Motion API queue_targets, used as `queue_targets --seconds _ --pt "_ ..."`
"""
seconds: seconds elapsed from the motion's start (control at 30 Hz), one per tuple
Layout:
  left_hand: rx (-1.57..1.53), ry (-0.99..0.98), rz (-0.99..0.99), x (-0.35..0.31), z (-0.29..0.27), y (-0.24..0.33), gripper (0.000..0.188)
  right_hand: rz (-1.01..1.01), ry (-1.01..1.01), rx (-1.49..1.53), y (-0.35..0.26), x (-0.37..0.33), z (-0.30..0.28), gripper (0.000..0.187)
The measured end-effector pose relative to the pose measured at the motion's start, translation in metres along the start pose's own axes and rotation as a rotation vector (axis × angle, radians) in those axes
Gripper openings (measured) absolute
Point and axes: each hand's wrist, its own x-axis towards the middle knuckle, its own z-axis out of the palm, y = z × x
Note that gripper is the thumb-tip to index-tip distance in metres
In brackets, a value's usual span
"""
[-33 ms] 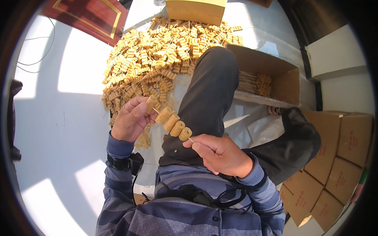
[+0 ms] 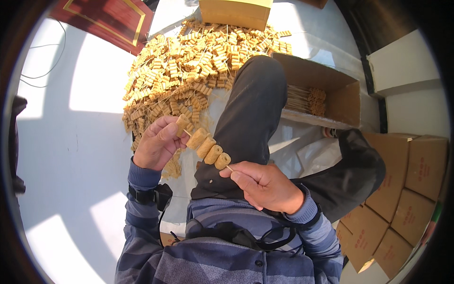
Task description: The person threads small cylindrical snack pieces onto thin wooden sticks and places the completed skewers into a cardboard box. The person repeats this process multiple times, handling the snacks and sticks by hand.
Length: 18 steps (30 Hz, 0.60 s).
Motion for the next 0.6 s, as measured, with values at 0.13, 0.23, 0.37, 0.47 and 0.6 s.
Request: queue_targets --seconds 0.13,0.23,0.37,0.47,0.6 --pt "0.048 0.013 0.02 0.0 0.002 0.001 0.023 -0.055 0.059 -0.085 0.005 -0.001 0.007 0.028" --pt "-0.006 -0.02 0.031 -0.003 0.005 0.004 0.021 -0.09 0.057 -0.122 0.007 0.001 0.007 0.029" --pt "-0.008 -0.05 -0.002 -0.006 0.007 0.009 0.02 0.016 0.014 0.011 0.008 0.002 0.004 0.028" --pt "-0.048 -0.062 -0.025 -0.007 0.009 0.008 0.02 -0.023 0.016 -0.043 0.009 0.001 0.005 0.029" --pt "-0.064 -0.064 -0.043 -0.007 0.016 -0.002 0.02 -0.059 0.062 -0.076 0.01 0.001 0.007 0.028"
